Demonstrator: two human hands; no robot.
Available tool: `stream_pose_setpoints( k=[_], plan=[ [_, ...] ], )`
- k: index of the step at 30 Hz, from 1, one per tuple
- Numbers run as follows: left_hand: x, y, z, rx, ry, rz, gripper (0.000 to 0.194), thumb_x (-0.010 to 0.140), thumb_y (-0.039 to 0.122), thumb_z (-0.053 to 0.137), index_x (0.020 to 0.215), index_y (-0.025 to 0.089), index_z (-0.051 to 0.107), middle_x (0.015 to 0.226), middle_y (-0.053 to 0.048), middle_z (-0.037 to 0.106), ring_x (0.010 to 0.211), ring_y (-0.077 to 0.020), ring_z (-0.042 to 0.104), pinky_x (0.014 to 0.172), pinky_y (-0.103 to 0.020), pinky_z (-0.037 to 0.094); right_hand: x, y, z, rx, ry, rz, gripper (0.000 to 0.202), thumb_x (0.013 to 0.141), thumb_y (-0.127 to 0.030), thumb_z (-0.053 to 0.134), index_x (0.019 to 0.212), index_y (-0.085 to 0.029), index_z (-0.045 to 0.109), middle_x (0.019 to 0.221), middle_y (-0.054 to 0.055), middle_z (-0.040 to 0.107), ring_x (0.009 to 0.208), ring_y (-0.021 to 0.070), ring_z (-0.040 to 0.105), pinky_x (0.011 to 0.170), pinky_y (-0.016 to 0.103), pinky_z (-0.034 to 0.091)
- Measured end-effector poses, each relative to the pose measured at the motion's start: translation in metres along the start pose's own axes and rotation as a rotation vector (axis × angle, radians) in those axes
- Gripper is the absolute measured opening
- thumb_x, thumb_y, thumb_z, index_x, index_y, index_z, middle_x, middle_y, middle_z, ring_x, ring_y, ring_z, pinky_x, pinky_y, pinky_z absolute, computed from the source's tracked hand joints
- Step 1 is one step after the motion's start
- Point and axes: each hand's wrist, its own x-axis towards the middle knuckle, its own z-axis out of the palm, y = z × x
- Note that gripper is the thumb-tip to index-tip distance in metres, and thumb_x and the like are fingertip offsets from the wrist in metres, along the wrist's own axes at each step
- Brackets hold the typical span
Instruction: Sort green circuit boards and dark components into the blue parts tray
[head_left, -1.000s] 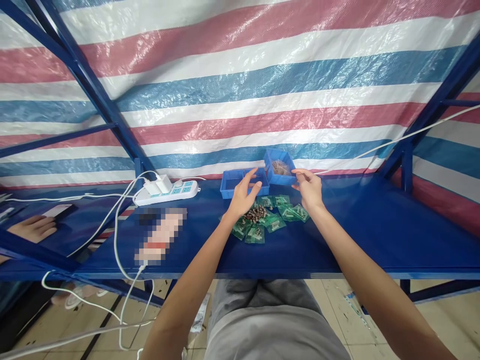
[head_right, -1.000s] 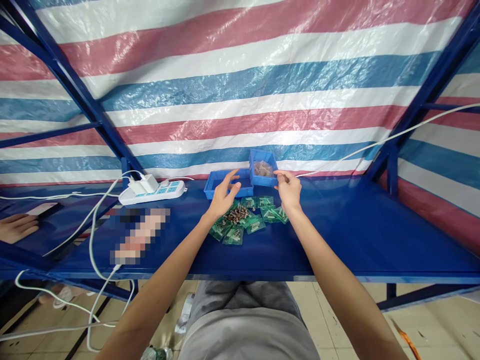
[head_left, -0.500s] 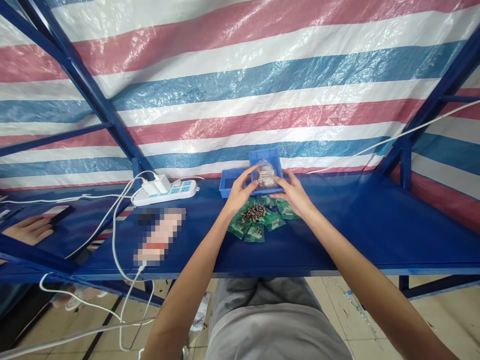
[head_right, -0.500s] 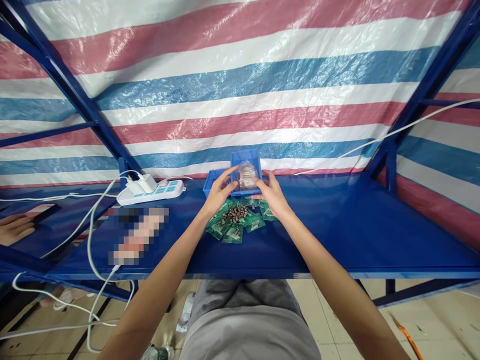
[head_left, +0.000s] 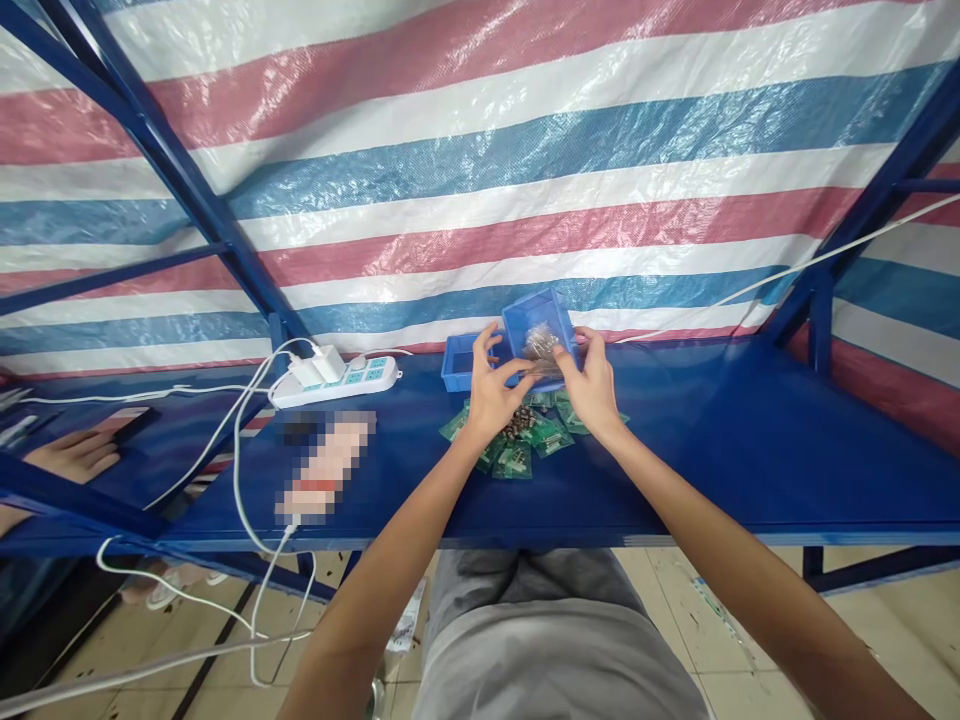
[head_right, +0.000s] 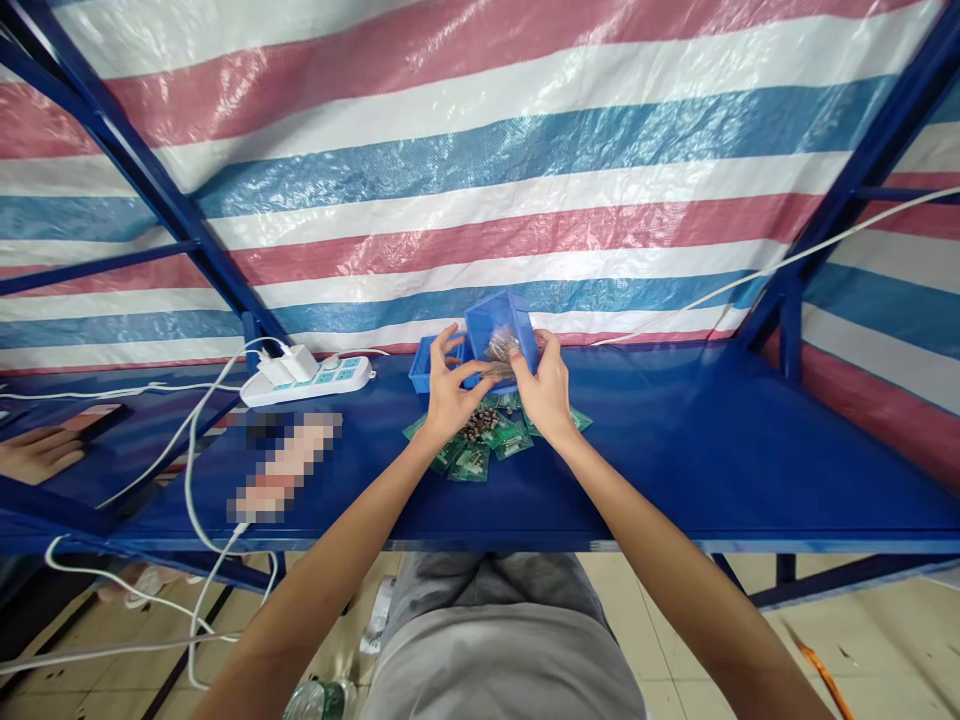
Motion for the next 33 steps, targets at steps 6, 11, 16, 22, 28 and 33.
stream_pose_setpoints(
  k=[6, 11, 16, 22, 28, 33],
  plan=[
    [0.012, -0.01, -0.015, -0.209, -0.046, -0.237, 0.039, 0.094, 0.055, 0.058, 0.09, 0.018, 0.069, 0.085, -0.005, 0.065, 0.081, -0.0184, 0.06, 0.073, -0.031, 0.05, 0.004, 0.007, -0.001, -0.044, 0.005, 0.015, 0.049, 0.09, -0.053, 0.056, 0.128, -0.023, 0.046, 0.106, 0.008, 0.068, 0.087, 0.0253, 0.064, 0.082, 0.04, 0.051],
    [0.017, -0.028, -0.032, -0.385, -0.407, -0.341, 0.052, 0.09, 0.063, 0.057, 0.073, 0.015, 0.065, 0.066, -0.002, 0.057, 0.062, -0.0139, 0.05, 0.059, -0.026, 0.039, 0.008, 0.011, -0.004, -0.147, 0.02, -0.109, 0.051, 0.09, -0.049, 0.057, 0.131, -0.023, 0.045, 0.104, 0.008, 0.066, 0.088, 0.0265, 0.063, 0.083, 0.042, 0.051],
    [0.015, -0.043, -0.045, -0.221, -0.67, -0.264, 0.056, 0.085, 0.066, 0.06, 0.056, 0.018, 0.059, 0.055, 0.0, 0.046, 0.054, -0.0131, 0.043, 0.053, -0.028, 0.032, 0.012, 0.015, -0.01, -0.252, 0.015, -0.219, 0.054, 0.089, -0.046, 0.056, 0.135, -0.022, 0.043, 0.112, 0.01, 0.065, 0.093, 0.029, 0.063, 0.083, 0.044, 0.051],
    [0.013, -0.045, -0.041, -0.093, -0.596, -0.165, 0.042, 0.089, 0.06, 0.06, 0.089, 0.022, 0.077, 0.079, -0.005, 0.066, 0.07, -0.0186, 0.06, 0.064, -0.03, 0.046, 0.014, 0.015, -0.014, -0.281, -0.011, -0.285, 0.057, 0.088, -0.044, 0.056, 0.139, -0.022, 0.042, 0.128, 0.015, 0.061, 0.104, 0.0325, 0.062, 0.086, 0.047, 0.052],
    [0.007, -0.019, -0.027, 0.02, -0.305, 0.015, 0.051, 0.092, 0.054, 0.062, 0.134, 0.024, 0.06, 0.116, -0.009, 0.062, 0.088, -0.0193, 0.063, 0.08, -0.032, 0.055, 0.007, 0.012, -0.008, -0.249, -0.031, -0.307, 0.058, 0.09, -0.047, 0.055, 0.141, -0.022, 0.039, 0.131, 0.016, 0.059, 0.11, 0.0335, 0.061, 0.091, 0.05, 0.052],
    [-0.001, -0.006, -0.015, 0.12, -0.292, 0.143, 0.043, 0.098, 0.04, 0.056, 0.139, 0.027, 0.056, 0.138, -0.012, 0.047, 0.103, -0.0222, 0.06, 0.08, -0.034, 0.056, -0.002, 0.009, 0.001, -0.2, -0.052, -0.355, 0.055, 0.093, -0.048, 0.054, 0.14, -0.022, 0.04, 0.133, 0.016, 0.058, 0.119, 0.0326, 0.059, 0.099, 0.05, 0.051]
  ],
)
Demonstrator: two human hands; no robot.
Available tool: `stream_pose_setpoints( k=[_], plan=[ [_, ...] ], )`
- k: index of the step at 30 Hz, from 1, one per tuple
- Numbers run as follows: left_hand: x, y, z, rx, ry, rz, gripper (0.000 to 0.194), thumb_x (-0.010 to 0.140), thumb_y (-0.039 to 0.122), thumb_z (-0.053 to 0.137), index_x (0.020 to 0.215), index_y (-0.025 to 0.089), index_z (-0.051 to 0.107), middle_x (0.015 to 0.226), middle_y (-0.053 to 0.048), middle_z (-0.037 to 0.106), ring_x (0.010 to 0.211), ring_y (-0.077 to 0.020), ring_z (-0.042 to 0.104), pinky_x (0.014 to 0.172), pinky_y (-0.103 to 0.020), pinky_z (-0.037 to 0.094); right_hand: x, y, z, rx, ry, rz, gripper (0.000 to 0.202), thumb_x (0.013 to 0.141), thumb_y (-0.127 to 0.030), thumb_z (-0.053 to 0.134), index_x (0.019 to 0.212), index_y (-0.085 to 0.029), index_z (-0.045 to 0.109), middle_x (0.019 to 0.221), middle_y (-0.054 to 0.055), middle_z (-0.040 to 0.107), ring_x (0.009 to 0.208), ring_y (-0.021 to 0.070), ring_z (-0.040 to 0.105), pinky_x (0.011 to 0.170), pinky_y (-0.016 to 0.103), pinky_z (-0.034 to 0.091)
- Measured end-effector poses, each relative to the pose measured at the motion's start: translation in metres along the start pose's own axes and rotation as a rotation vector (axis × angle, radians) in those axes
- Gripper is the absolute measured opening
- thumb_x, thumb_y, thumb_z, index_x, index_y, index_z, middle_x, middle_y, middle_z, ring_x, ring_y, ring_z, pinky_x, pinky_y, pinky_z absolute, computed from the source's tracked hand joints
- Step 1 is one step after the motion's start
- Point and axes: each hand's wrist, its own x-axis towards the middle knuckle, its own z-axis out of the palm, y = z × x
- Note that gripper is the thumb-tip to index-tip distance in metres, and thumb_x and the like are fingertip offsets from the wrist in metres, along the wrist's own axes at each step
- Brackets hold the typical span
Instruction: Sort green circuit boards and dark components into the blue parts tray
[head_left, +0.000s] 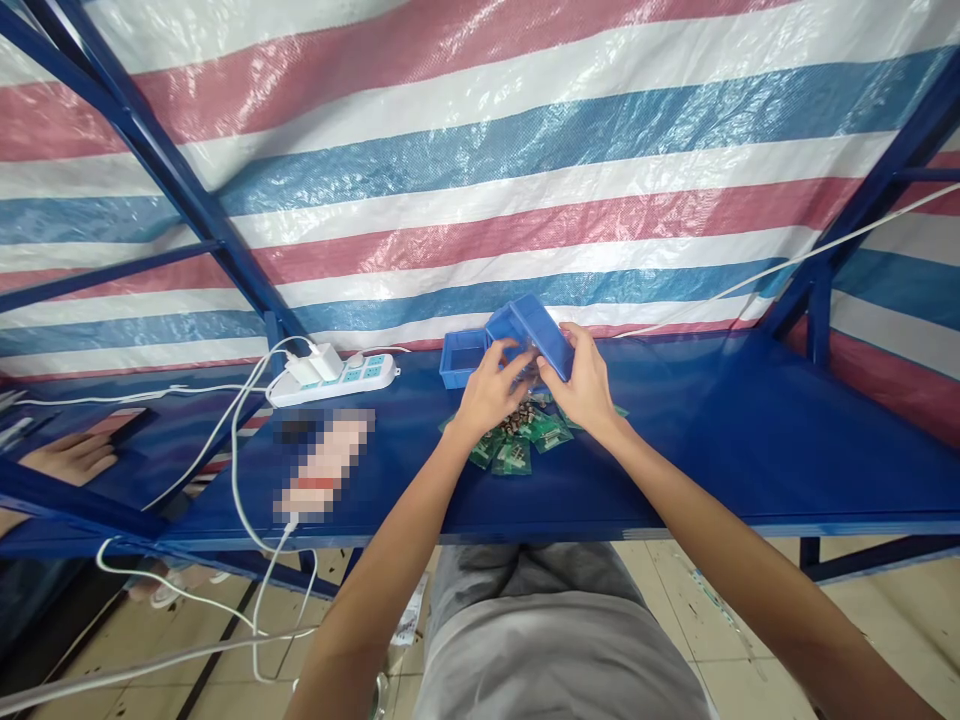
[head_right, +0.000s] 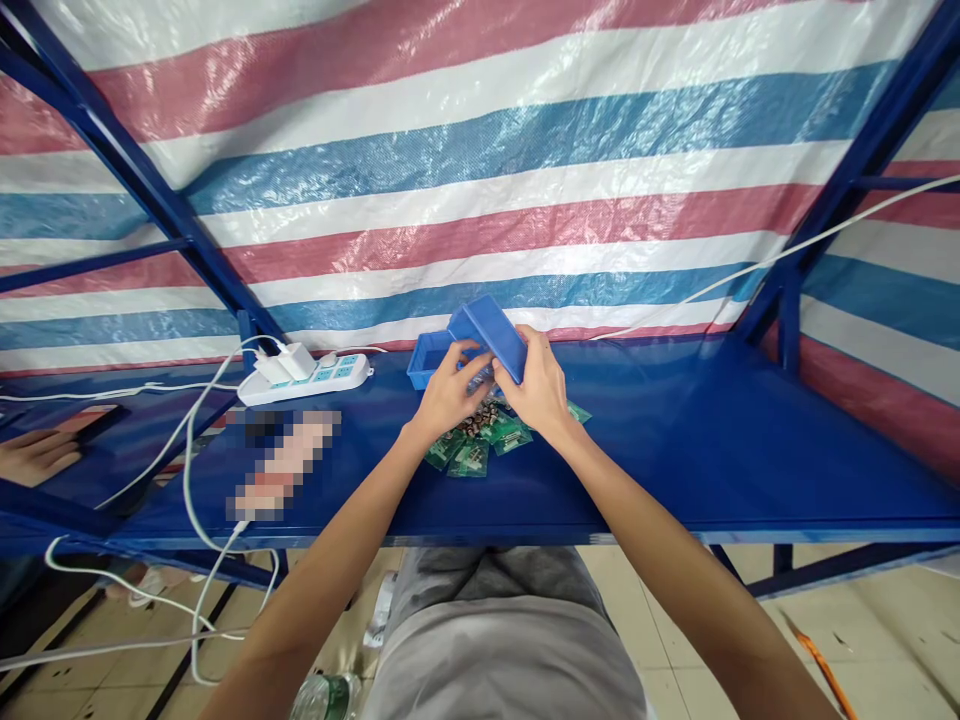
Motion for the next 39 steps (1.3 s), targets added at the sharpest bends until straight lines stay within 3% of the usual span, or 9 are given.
stream_pose_setpoints(
  k=[5, 10, 13, 17, 22, 27, 29, 32, 39],
  plan=[
    [-0.002, -0.002, 0.005, 0.02, 0.006, 0.013, 0.024, 0.101, 0.037, 0.052, 0.109, 0.025, 0.071, 0.13, -0.01, 0.05, 0.1, -0.0207, 0.06, 0.08, -0.033, 0.054, -0.002, 0.0, 0.003, 0.012, -0.019, 0.021, 0.057, 0.093, -0.051, 0.054, 0.141, -0.022, 0.04, 0.131, 0.015, 0.059, 0.118, 0.0324, 0.06, 0.098, 0.05, 0.051],
    [0.002, 0.002, 0.004, -0.097, 0.032, -0.006, 0.023, 0.102, 0.037, 0.051, 0.103, 0.022, 0.068, 0.12, -0.01, 0.056, 0.107, -0.0219, 0.06, 0.092, -0.035, 0.052, 0.002, 0.006, 0.0, 0.018, 0.011, 0.103, 0.058, 0.095, -0.055, 0.051, 0.141, -0.022, 0.039, 0.131, 0.015, 0.059, 0.116, 0.0324, 0.06, 0.095, 0.049, 0.051],
    [0.005, 0.0, 0.0, -0.146, 0.053, -0.054, 0.028, 0.102, 0.042, 0.049, 0.095, 0.019, 0.064, 0.097, -0.008, 0.062, 0.094, -0.0224, 0.06, 0.085, -0.035, 0.05, 0.005, 0.011, -0.003, 0.004, 0.052, 0.135, 0.057, 0.095, -0.056, 0.05, 0.14, -0.022, 0.039, 0.13, 0.015, 0.058, 0.114, 0.0322, 0.059, 0.096, 0.05, 0.05],
    [0.008, -0.009, -0.007, -0.287, 0.008, -0.162, 0.048, 0.102, 0.052, 0.046, 0.067, 0.019, 0.052, 0.064, -0.001, 0.047, 0.062, -0.0153, 0.046, 0.061, -0.03, 0.036, 0.007, 0.015, -0.006, -0.012, 0.08, 0.146, 0.056, 0.096, -0.056, 0.049, 0.14, -0.022, 0.039, 0.128, 0.015, 0.059, 0.111, 0.0314, 0.061, 0.093, 0.049, 0.051],
    [0.005, -0.022, -0.013, -0.389, -0.233, -0.247, 0.064, 0.095, 0.063, 0.05, 0.054, 0.018, 0.033, 0.053, 0.003, 0.028, 0.051, -0.0097, 0.028, 0.054, -0.029, 0.022, 0.009, 0.017, -0.008, -0.033, 0.089, 0.052, 0.059, 0.096, -0.056, 0.05, 0.142, -0.021, 0.037, 0.131, 0.016, 0.057, 0.113, 0.0333, 0.059, 0.092, 0.051, 0.052],
    [0.001, -0.025, -0.013, -0.178, -0.177, -0.249, 0.051, 0.088, 0.064, 0.061, 0.07, 0.018, 0.055, 0.063, 0.001, 0.049, 0.058, -0.012, 0.044, 0.056, -0.026, 0.032, 0.008, 0.016, -0.011, -0.077, 0.082, 0.011, 0.06, 0.096, -0.055, 0.05, 0.143, -0.021, 0.037, 0.128, 0.017, 0.058, 0.115, 0.0353, 0.058, 0.094, 0.054, 0.051],
    [0.0, -0.018, -0.01, -0.123, -0.091, -0.19, 0.048, 0.084, 0.065, 0.067, 0.1, 0.019, 0.064, 0.09, -0.004, 0.061, 0.073, -0.0163, 0.057, 0.063, -0.027, 0.043, 0.007, 0.014, -0.011, -0.091, 0.083, -0.001, 0.06, 0.096, -0.055, 0.05, 0.143, -0.021, 0.038, 0.127, 0.017, 0.058, 0.116, 0.0355, 0.058, 0.095, 0.055, 0.051],
    [0.001, -0.004, -0.004, -0.086, -0.034, -0.084, 0.073, 0.083, 0.065, 0.069, 0.141, 0.025, 0.049, 0.128, -0.011, 0.054, 0.098, -0.0229, 0.062, 0.075, -0.031, 0.053, 0.005, 0.011, -0.008, -0.092, 0.076, -0.032, 0.059, 0.096, -0.054, 0.05, 0.143, -0.02, 0.038, 0.13, 0.018, 0.056, 0.116, 0.0348, 0.058, 0.096, 0.054, 0.051],
    [-0.001, -0.004, 0.007, -0.032, -0.012, -0.06, 0.057, 0.091, 0.051, 0.066, 0.141, 0.027, 0.054, 0.125, -0.01, 0.05, 0.099, -0.0215, 0.062, 0.079, -0.032, 0.056, 0.002, 0.007, -0.005, -0.103, 0.058, -0.078, 0.057, 0.097, -0.052, 0.05, 0.143, -0.02, 0.039, 0.129, 0.018, 0.056, 0.117, 0.0337, 0.058, 0.096, 0.053, 0.052]
  ],
)
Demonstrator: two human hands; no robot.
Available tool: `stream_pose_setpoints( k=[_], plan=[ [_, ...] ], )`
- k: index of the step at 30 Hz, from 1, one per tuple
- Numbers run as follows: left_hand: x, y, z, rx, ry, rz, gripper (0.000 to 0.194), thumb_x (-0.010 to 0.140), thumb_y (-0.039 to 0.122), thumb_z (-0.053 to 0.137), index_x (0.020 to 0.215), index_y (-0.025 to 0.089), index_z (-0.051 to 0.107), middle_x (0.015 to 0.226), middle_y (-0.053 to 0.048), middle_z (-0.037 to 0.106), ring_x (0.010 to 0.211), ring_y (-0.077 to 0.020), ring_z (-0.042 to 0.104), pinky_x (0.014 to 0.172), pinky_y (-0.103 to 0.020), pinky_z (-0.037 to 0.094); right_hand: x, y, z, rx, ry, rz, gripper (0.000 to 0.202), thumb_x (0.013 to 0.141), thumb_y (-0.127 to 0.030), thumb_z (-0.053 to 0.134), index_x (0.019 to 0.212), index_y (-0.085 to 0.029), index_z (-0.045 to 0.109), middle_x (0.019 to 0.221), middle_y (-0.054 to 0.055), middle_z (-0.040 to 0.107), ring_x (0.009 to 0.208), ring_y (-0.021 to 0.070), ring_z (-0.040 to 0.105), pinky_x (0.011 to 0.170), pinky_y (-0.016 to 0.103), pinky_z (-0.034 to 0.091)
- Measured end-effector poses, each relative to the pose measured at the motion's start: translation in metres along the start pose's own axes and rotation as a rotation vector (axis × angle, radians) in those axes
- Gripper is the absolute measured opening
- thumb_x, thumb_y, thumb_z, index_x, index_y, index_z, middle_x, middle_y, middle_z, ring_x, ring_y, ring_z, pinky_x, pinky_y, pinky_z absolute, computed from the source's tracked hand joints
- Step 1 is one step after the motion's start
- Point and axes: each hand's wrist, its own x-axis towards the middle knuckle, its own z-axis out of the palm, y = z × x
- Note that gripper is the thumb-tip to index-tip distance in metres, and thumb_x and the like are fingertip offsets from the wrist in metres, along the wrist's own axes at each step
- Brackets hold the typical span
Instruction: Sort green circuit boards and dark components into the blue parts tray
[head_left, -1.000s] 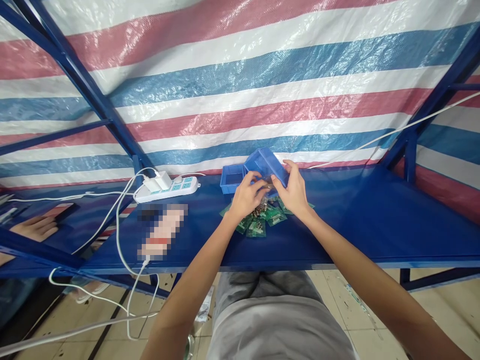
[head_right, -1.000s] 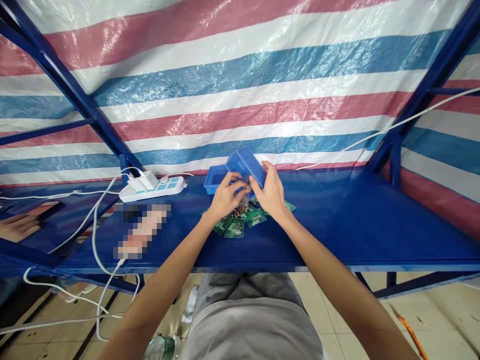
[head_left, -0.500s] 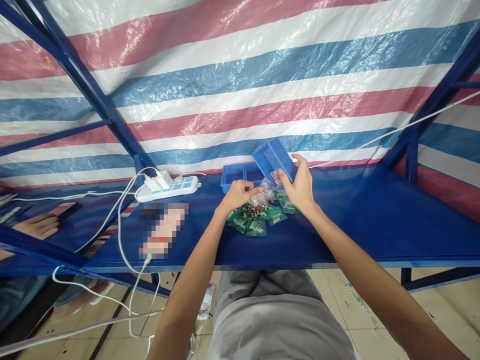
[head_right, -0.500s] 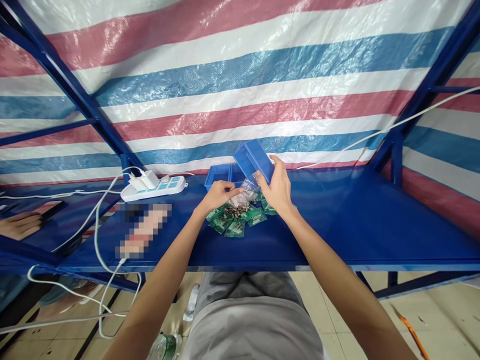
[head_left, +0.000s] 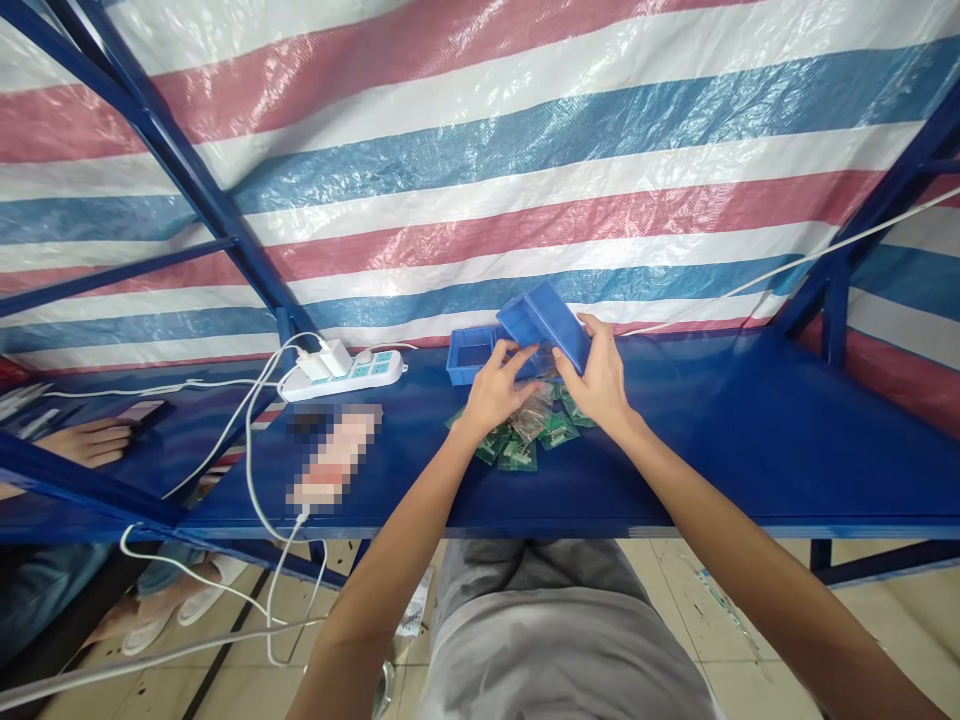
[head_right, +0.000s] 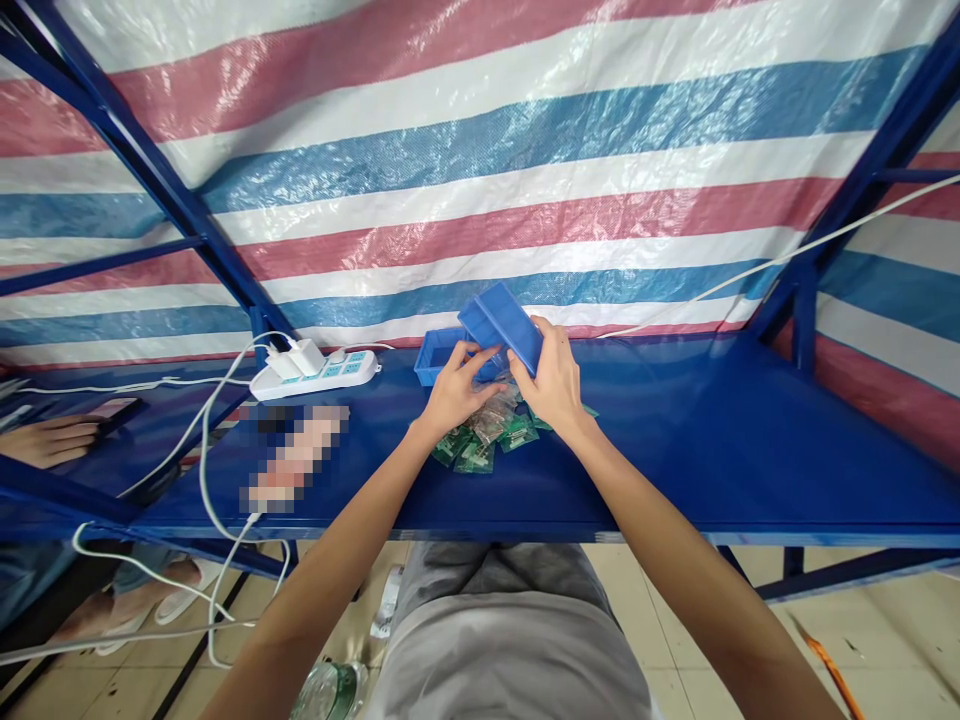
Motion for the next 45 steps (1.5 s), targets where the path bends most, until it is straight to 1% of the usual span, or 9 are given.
stream_pose_setpoints(
  k=[7, 17, 25, 28, 30, 33, 35, 41, 45],
  plan=[
    [0.0, 0.0, 0.001, -0.043, 0.019, 0.014, 0.024, 0.099, 0.04, 0.057, 0.113, 0.026, 0.072, 0.108, -0.006, 0.051, 0.092, -0.017, 0.061, 0.079, -0.029, 0.054, -0.004, -0.005, 0.002, 0.005, -0.025, -0.039, 0.056, 0.097, -0.049, 0.05, 0.143, -0.02, 0.038, 0.13, 0.018, 0.057, 0.122, 0.0341, 0.057, 0.098, 0.053, 0.052],
    [0.006, 0.004, -0.005, -0.294, 0.136, -0.046, 0.03, 0.102, 0.039, 0.05, 0.085, 0.017, 0.061, 0.086, -0.004, 0.054, 0.073, -0.0142, 0.054, 0.07, -0.028, 0.044, -0.001, 0.003, 0.003, 0.039, 0.012, 0.032, 0.056, 0.096, -0.048, 0.051, 0.142, -0.019, 0.039, 0.13, 0.018, 0.056, 0.119, 0.0337, 0.058, 0.098, 0.053, 0.051],
    [0.005, -0.003, -0.01, -0.28, -0.146, -0.135, 0.046, 0.101, 0.042, 0.046, 0.062, 0.017, 0.044, 0.064, 0.001, 0.045, 0.061, -0.0129, 0.044, 0.062, -0.028, 0.033, 0.006, 0.014, -0.002, 0.039, 0.128, 0.121, 0.055, 0.096, -0.049, 0.051, 0.142, -0.02, 0.039, 0.129, 0.016, 0.056, 0.12, 0.0326, 0.056, 0.099, 0.054, 0.049],
    [0.001, -0.004, -0.008, -0.081, -0.154, -0.142, 0.035, 0.097, 0.043, 0.054, 0.073, 0.018, 0.056, 0.075, -0.002, 0.055, 0.068, -0.0156, 0.052, 0.062, -0.028, 0.036, 0.008, 0.017, -0.004, 0.047, 0.164, 0.16, 0.055, 0.096, -0.05, 0.049, 0.141, -0.02, 0.039, 0.13, 0.017, 0.055, 0.121, 0.0333, 0.055, 0.101, 0.056, 0.047],
    [-0.001, -0.002, -0.007, -0.007, -0.096, -0.15, 0.026, 0.095, 0.045, 0.059, 0.099, 0.019, 0.063, 0.092, -0.004, 0.061, 0.076, -0.0174, 0.057, 0.062, -0.027, 0.04, 0.008, 0.017, -0.005, 0.059, 0.177, 0.166, 0.054, 0.097, -0.05, 0.047, 0.142, -0.02, 0.039, 0.131, 0.017, 0.054, 0.123, 0.0338, 0.054, 0.102, 0.058, 0.046],
    [-0.002, 0.005, -0.007, 0.008, -0.052, -0.105, 0.048, 0.097, 0.048, 0.057, 0.139, 0.026, 0.05, 0.11, -0.006, 0.06, 0.079, -0.0169, 0.06, 0.066, -0.027, 0.047, 0.006, 0.011, -0.003, 0.072, 0.153, 0.134, 0.055, 0.098, -0.051, 0.045, 0.143, -0.02, 0.039, 0.133, 0.018, 0.053, 0.125, 0.0342, 0.052, 0.103, 0.058, 0.045],
    [-0.003, 0.008, -0.007, 0.027, -0.07, -0.055, 0.057, 0.098, 0.05, 0.056, 0.15, 0.031, 0.04, 0.114, -0.006, 0.058, 0.082, -0.0168, 0.061, 0.069, -0.027, 0.05, 0.004, 0.005, -0.001, 0.077, 0.109, 0.1, 0.056, 0.098, -0.052, 0.046, 0.143, -0.02, 0.038, 0.131, 0.018, 0.054, 0.123, 0.0339, 0.054, 0.102, 0.057, 0.046],
    [-0.005, 0.005, -0.001, 0.097, -0.117, -0.007, 0.047, 0.098, 0.049, 0.056, 0.142, 0.032, 0.055, 0.122, -0.007, 0.052, 0.098, -0.0194, 0.063, 0.074, -0.028, 0.055, -0.003, -0.005, 0.005, 0.087, 0.017, 0.025, 0.056, 0.098, -0.055, 0.046, 0.142, -0.02, 0.039, 0.129, 0.018, 0.056, 0.118, 0.0322, 0.057, 0.101, 0.053, 0.049],
    [-0.004, 0.007, -0.001, 0.094, -0.113, -0.014, 0.037, 0.099, 0.046, 0.055, 0.133, 0.032, 0.063, 0.115, -0.006, 0.052, 0.1, -0.0187, 0.063, 0.078, -0.027, 0.055, -0.002, -0.001, 0.006, 0.127, 0.029, 0.091, 0.056, 0.099, -0.055, 0.046, 0.142, -0.02, 0.038, 0.127, 0.016, 0.058, 0.115, 0.0305, 0.059, 0.098, 0.052, 0.05]
  ],
)
